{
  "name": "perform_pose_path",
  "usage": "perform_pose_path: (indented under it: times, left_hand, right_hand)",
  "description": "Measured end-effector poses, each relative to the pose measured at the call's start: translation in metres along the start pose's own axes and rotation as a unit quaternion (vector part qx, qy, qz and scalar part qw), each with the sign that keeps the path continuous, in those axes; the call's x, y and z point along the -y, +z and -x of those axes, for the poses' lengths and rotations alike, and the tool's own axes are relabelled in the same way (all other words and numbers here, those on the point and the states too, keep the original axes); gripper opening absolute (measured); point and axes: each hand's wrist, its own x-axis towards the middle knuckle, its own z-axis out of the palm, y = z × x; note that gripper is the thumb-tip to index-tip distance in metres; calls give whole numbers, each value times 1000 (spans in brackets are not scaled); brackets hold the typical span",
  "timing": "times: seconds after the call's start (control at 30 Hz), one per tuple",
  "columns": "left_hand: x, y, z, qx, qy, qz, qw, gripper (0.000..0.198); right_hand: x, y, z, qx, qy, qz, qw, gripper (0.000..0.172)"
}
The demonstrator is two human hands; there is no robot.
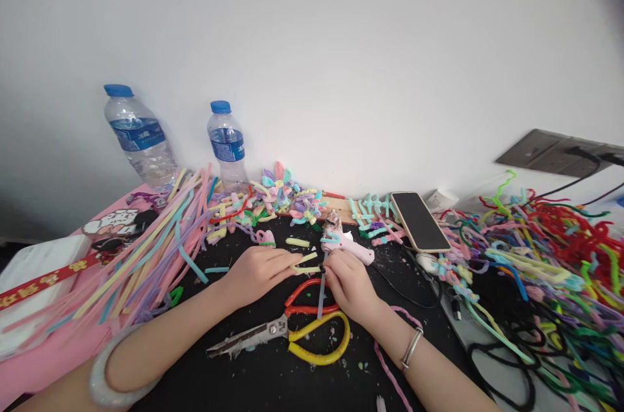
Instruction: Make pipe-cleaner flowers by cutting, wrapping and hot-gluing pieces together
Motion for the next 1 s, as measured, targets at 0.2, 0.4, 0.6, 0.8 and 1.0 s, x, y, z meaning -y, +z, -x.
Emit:
perform_pose_path:
  times: [0.2,0.4,0.6,0.8,1.0]
  left_hand:
    - [0,1,0,-9,-2,14,1000,23]
    - [-1,0,-1,-8,2,19,1000,25]
    - [-1,0,0,3,-1,14,1000,25]
    - [-1,1,1,0,-8,15,1000,25]
    - [-1,1,0,1,-6,5,1000,26]
  right_hand:
    - [-1,0,-1,-2,10,-12,1000,25]
    - [-1,1,0,-1,20,-17,1000,24]
    - [-2,2,-1,-2,14,-13,1000,25]
    - [-2,2,0,-3,18,-16,1000,25]
    - [-3,1,0,-3,17,-18,1000,25]
